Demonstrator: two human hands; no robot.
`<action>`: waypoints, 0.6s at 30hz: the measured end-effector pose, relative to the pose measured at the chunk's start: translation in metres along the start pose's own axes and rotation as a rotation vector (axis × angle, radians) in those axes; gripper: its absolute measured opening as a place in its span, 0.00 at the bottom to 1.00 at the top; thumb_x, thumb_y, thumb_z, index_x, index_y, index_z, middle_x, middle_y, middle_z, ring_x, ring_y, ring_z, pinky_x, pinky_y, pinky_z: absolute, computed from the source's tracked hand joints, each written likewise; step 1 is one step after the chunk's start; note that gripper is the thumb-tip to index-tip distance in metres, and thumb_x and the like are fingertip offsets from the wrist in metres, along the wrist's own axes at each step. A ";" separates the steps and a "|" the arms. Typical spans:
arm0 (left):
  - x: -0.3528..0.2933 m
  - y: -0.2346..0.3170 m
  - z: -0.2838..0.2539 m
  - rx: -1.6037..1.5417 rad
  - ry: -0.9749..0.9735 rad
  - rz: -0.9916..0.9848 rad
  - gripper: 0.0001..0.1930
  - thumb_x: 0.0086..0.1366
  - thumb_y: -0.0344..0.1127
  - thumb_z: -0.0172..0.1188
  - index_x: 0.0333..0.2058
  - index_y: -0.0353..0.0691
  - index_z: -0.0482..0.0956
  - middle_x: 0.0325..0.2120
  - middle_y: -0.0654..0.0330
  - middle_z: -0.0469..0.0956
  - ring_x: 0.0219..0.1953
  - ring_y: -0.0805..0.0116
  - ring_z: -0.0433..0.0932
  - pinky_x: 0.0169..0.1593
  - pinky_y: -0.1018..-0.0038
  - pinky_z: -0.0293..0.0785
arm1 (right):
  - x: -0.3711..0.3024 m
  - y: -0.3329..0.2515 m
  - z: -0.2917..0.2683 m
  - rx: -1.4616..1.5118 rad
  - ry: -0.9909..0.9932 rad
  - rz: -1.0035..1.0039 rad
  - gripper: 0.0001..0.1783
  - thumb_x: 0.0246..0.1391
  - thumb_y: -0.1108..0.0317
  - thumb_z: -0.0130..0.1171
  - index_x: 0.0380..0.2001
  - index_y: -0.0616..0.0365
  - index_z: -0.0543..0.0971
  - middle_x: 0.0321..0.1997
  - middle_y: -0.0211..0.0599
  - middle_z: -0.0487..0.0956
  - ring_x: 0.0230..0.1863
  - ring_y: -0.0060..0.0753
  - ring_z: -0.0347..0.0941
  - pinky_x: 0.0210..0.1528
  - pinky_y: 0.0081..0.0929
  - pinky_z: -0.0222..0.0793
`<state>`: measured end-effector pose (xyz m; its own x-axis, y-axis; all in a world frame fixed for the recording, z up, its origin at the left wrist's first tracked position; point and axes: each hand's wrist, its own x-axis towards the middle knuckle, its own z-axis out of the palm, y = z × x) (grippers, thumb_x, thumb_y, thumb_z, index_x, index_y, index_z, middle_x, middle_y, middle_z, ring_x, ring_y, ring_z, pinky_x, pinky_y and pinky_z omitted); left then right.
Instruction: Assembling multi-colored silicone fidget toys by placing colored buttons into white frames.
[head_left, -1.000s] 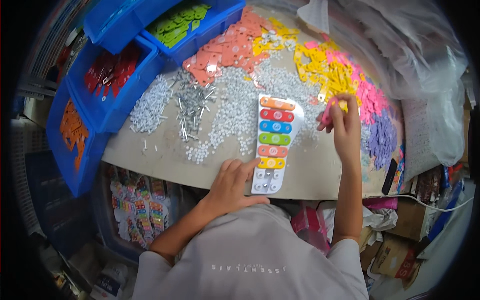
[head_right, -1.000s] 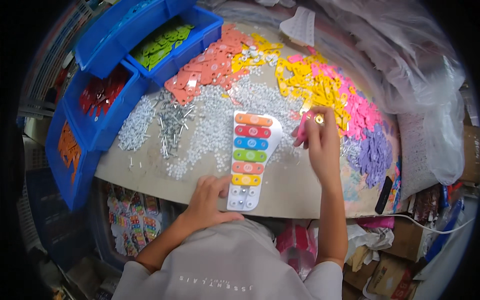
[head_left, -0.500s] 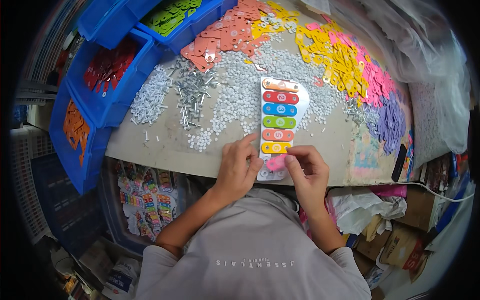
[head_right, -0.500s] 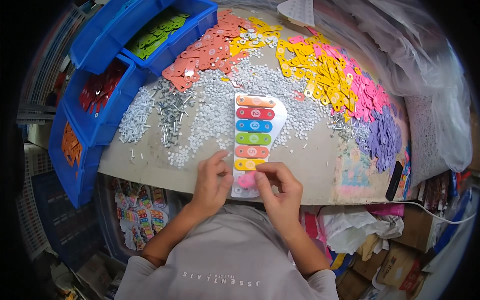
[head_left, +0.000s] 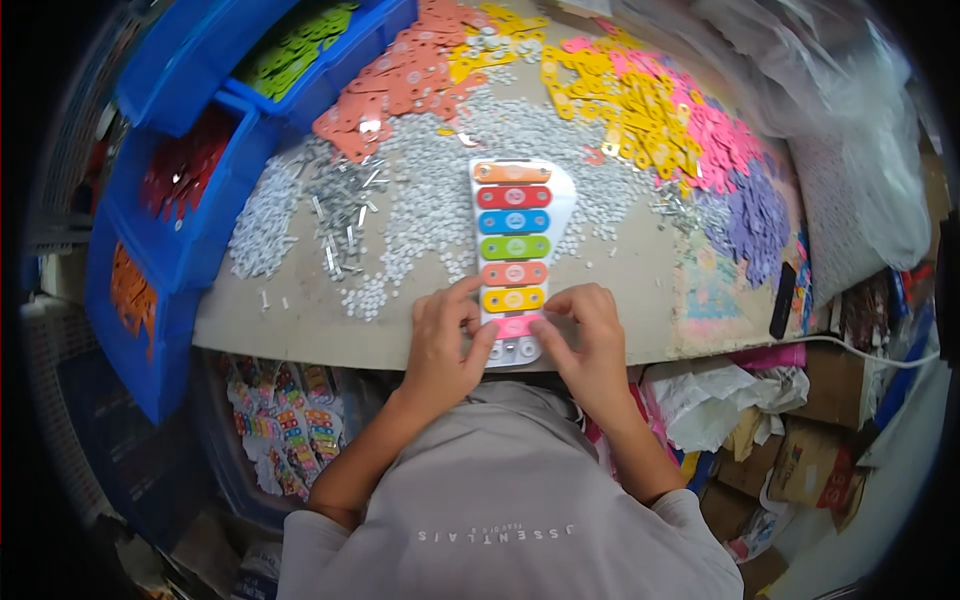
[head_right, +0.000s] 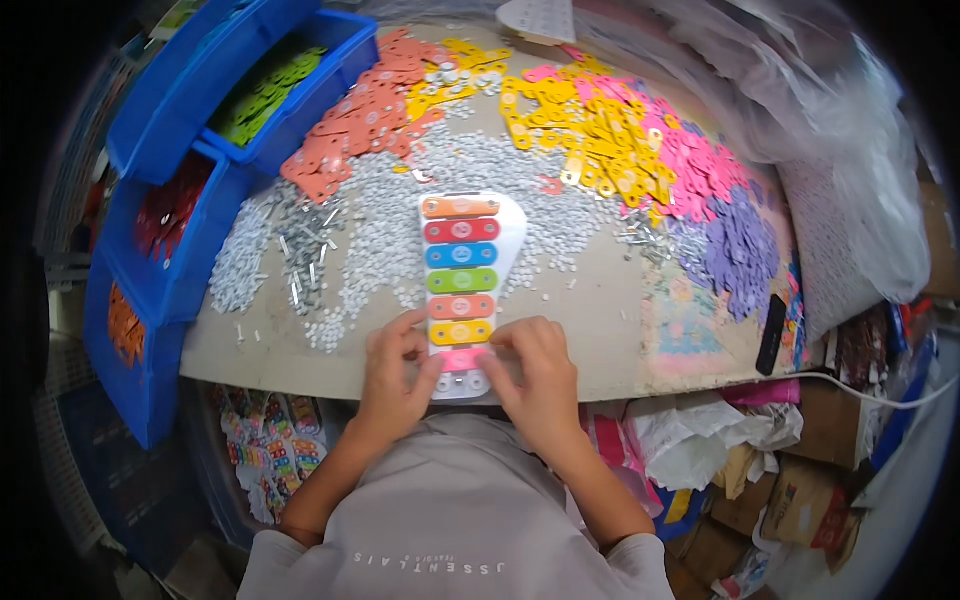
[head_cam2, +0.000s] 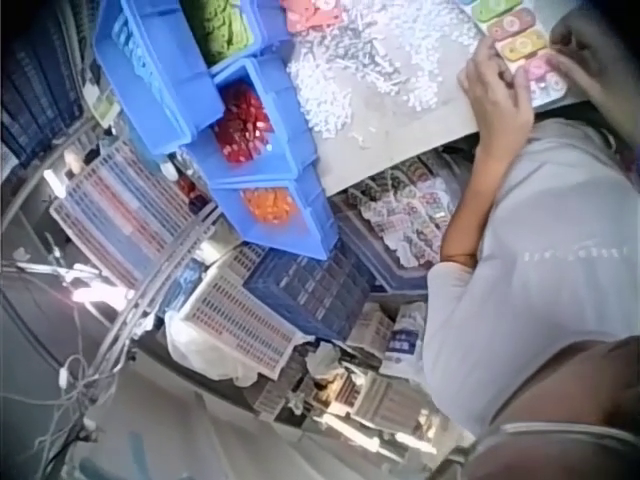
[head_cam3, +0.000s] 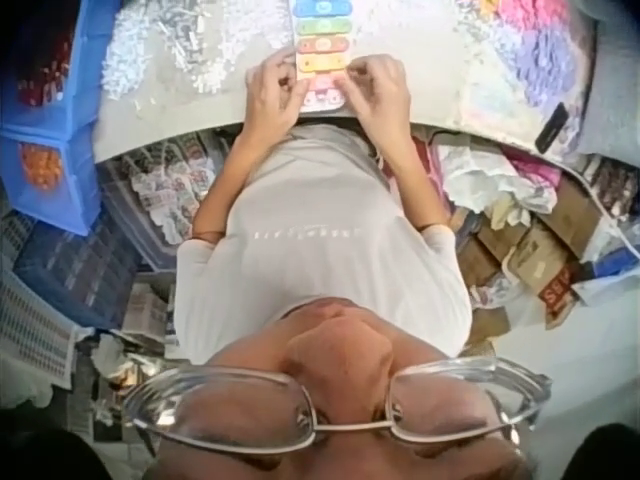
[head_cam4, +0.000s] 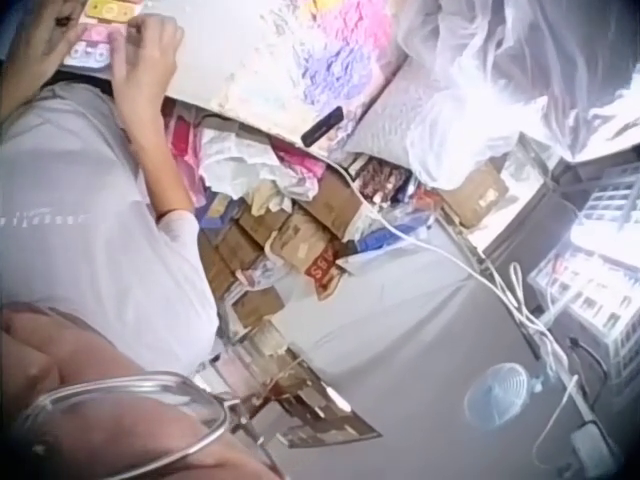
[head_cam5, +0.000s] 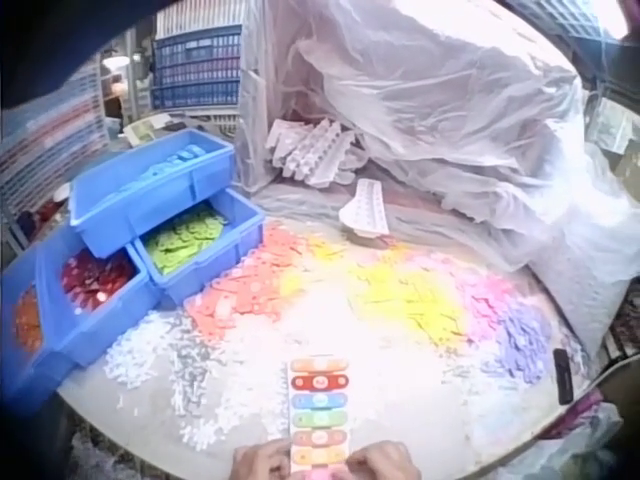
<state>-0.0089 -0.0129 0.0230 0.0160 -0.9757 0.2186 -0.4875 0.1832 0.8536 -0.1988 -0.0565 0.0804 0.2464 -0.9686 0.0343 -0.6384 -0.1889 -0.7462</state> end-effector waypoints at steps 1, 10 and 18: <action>0.000 0.001 -0.003 0.012 -0.016 -0.010 0.28 0.61 0.29 0.65 0.60 0.35 0.68 0.29 0.64 0.73 0.37 0.63 0.71 0.51 0.62 0.62 | 0.001 0.003 -0.001 0.016 -0.003 0.014 0.14 0.47 0.71 0.72 0.32 0.62 0.77 0.33 0.40 0.76 0.39 0.40 0.71 0.43 0.34 0.67; 0.008 0.003 -0.002 -0.181 -0.094 -0.250 0.28 0.60 0.27 0.64 0.59 0.33 0.68 0.23 0.64 0.72 0.36 0.65 0.68 0.51 0.66 0.61 | 0.005 0.034 -0.010 0.186 -0.211 0.294 0.13 0.55 0.67 0.71 0.31 0.59 0.75 0.27 0.26 0.75 0.27 0.15 0.67 0.30 0.20 0.65; -0.014 -0.008 -0.001 -0.139 0.018 -0.155 0.25 0.64 0.28 0.63 0.58 0.32 0.68 0.27 0.62 0.77 0.43 0.63 0.67 0.53 0.66 0.63 | 0.034 0.172 -0.119 -0.545 0.729 0.114 0.10 0.63 0.67 0.59 0.42 0.62 0.79 0.39 0.42 0.80 0.38 0.42 0.77 0.41 0.36 0.72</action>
<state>-0.0044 -0.0010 0.0139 0.0975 -0.9915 0.0864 -0.3528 0.0467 0.9345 -0.3867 -0.1414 0.0326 -0.2425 -0.8132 0.5290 -0.9317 0.0433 -0.3606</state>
